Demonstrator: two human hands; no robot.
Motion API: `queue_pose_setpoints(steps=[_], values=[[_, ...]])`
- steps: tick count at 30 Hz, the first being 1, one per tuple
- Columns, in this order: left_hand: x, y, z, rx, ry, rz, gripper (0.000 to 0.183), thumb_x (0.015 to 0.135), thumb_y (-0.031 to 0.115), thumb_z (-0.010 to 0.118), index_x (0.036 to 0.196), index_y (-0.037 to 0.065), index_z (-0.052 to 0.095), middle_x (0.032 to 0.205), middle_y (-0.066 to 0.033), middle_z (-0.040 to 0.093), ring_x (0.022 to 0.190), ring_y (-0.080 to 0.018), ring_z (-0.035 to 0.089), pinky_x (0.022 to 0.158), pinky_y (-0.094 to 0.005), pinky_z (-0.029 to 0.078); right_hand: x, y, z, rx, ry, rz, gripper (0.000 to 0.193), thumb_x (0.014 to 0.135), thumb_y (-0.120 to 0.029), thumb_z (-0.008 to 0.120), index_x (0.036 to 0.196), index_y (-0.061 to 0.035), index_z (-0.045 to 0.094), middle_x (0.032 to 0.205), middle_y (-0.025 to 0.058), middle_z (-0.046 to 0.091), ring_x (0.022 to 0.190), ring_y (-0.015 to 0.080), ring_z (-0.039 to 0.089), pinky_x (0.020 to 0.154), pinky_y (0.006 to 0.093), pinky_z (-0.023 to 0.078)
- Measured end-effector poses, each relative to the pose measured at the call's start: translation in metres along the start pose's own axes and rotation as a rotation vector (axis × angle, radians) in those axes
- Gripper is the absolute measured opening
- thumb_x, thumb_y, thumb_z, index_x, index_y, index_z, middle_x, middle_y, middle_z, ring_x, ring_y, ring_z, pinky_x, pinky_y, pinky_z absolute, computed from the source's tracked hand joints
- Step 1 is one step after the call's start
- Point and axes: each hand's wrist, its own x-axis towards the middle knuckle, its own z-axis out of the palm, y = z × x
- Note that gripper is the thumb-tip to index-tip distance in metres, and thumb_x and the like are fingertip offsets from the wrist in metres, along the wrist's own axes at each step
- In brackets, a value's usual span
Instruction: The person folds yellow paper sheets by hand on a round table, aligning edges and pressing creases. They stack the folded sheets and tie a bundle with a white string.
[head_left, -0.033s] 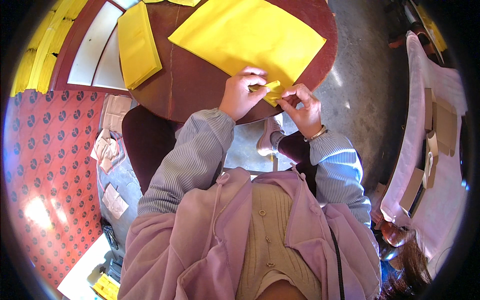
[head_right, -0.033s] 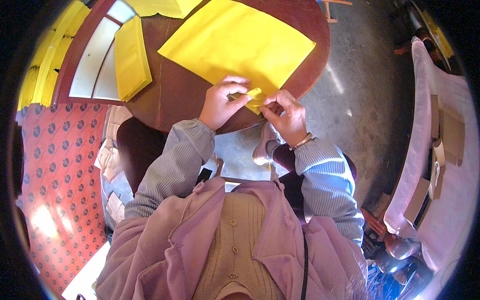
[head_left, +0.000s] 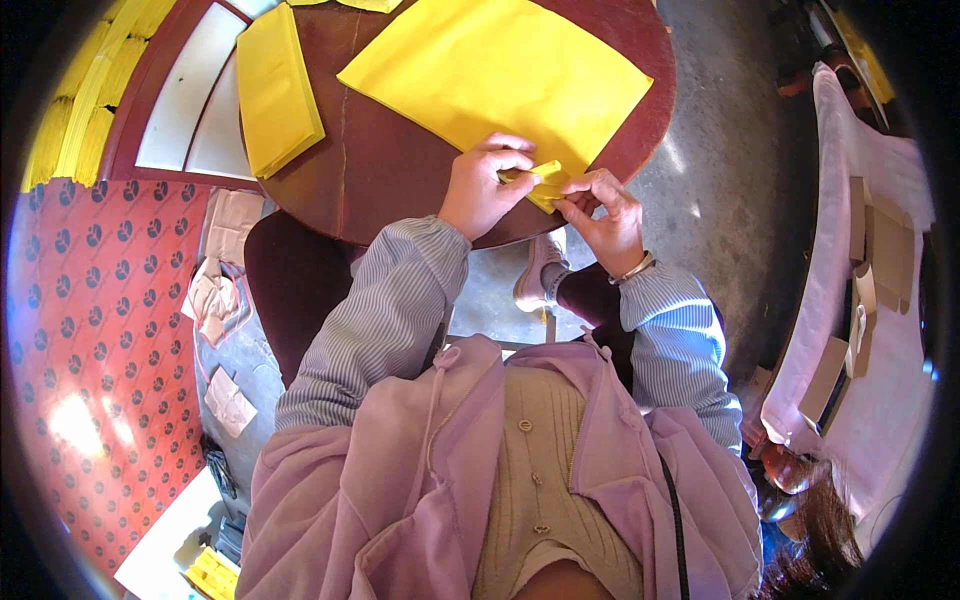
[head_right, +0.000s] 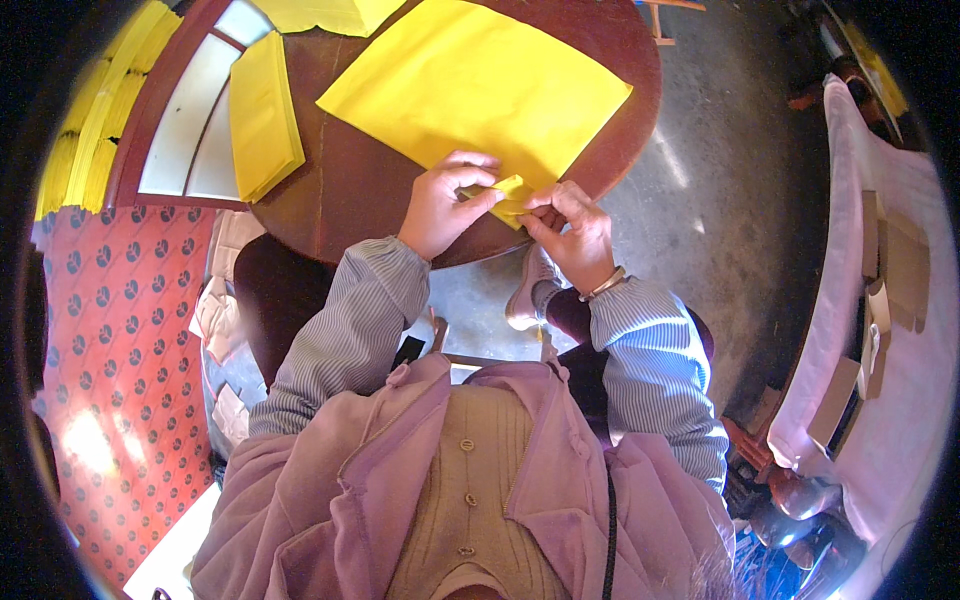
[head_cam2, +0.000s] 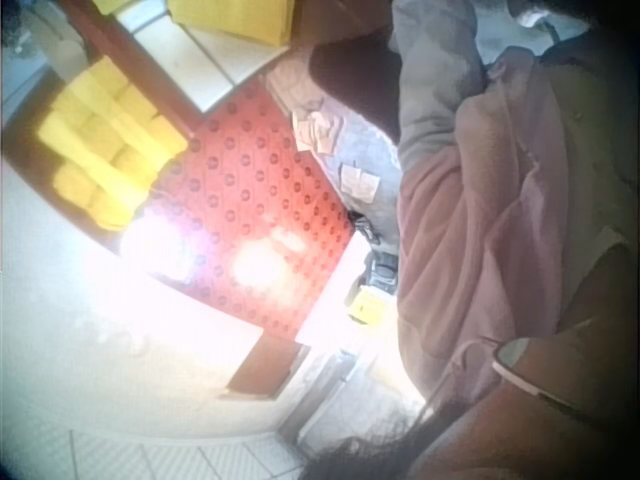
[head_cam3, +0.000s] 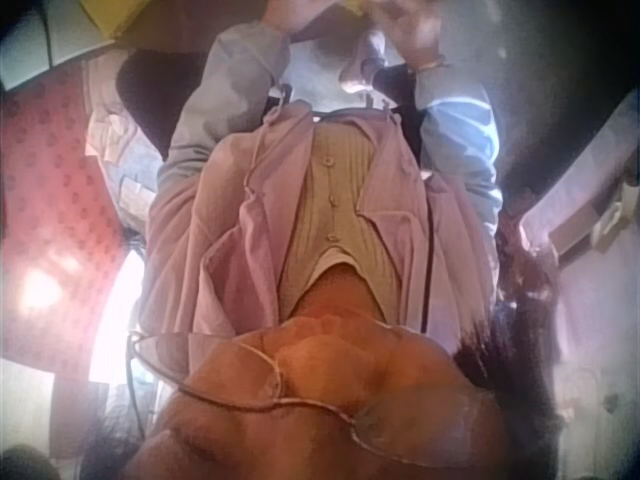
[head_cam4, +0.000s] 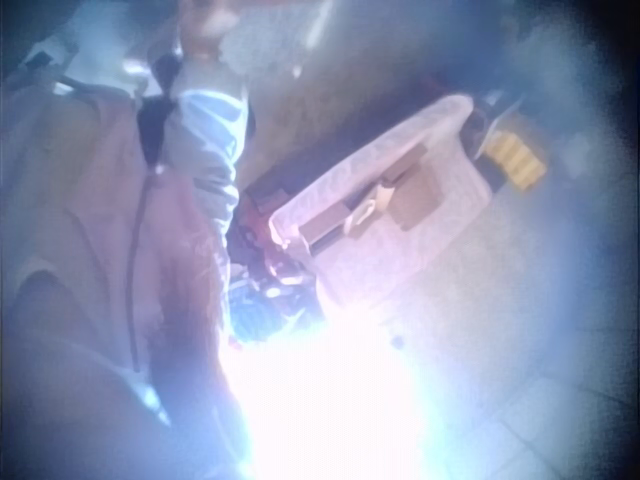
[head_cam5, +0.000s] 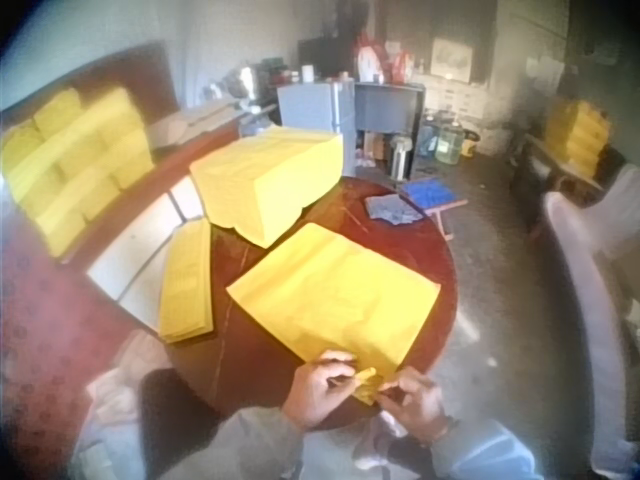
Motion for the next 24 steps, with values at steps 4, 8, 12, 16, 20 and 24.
queue_pose_setpoints(steps=[4,8,12,16,20,24], values=[[0.001,-0.001,-0.001,-0.013,-0.011,-0.013,0.015,0.088,0.01,0.08,0.098,-0.001,0.077,0.12,-0.0126,0.072,0.106,-0.0225,0.072,0.089,-0.0323,0.057,0.0,-0.001,-0.002,-0.067,-0.007,-0.076,0.014,0.086,-0.003,0.083,0.099,-0.0026,0.078,0.087,0.0038,0.068,0.07,0.0095,0.065,0.063,0.0253,0.052],[0.0,-0.002,-0.002,-0.037,-0.021,-0.01,0.015,0.089,0.008,0.079,0.099,-0.002,0.077,0.121,-0.0133,0.071,0.106,-0.023,0.072,0.09,-0.0323,0.057,0.001,0.001,-0.002,0.016,-0.032,0.039,0.013,0.087,-0.002,0.083,0.099,-0.0002,0.077,0.088,0.0051,0.07,0.076,0.0116,0.067,0.068,0.0263,0.054],[-0.001,-0.003,-0.007,-0.06,-0.059,0.036,0.016,0.087,0.005,0.076,0.102,-0.002,0.074,0.124,-0.0139,0.07,0.11,-0.0236,0.071,0.092,-0.0334,0.057,0.002,0.004,-0.002,0.013,-0.015,0.066,0.012,0.087,-0.004,0.084,0.097,-0.0006,0.077,0.086,0.0042,0.07,0.073,0.0106,0.066,0.066,0.0256,0.052],[-0.001,-0.003,-0.012,-0.054,-0.087,0.093,0.019,0.084,0.003,0.076,0.102,-0.001,0.073,0.128,-0.0142,0.07,0.115,-0.0255,0.069,0.096,-0.0354,0.056,0.004,0.005,-0.001,0.025,0.012,0.047,0.012,0.086,-0.006,0.085,0.095,-0.0014,0.078,0.082,0.0035,0.07,0.069,0.0091,0.066,0.063,0.0245,0.052],[-0.001,-0.002,-0.012,-0.054,-0.094,0.087,0.019,0.082,0.003,0.077,0.1,-0.001,0.073,0.128,-0.0141,0.07,0.117,-0.0274,0.069,0.098,-0.0366,0.055,0.004,0.003,-0.002,0.017,0.006,0.052,0.012,0.086,-0.006,0.085,0.095,-0.0015,0.078,0.082,0.0036,0.071,0.069,0.0091,0.067,0.063,0.0245,0.053],[-0.001,-0.002,-0.011,-0.045,-0.079,0.1,0.017,0.082,0.004,0.078,0.098,0.0,0.074,0.126,-0.0138,0.071,0.116,-0.0272,0.069,0.098,-0.0364,0.055,0.003,0.002,-0.002,0.024,-0.016,0.087,0.011,0.087,-0.003,0.083,0.095,-0.0004,0.076,0.085,0.0028,0.068,0.075,0.0093,0.065,0.067,0.025,0.052]])
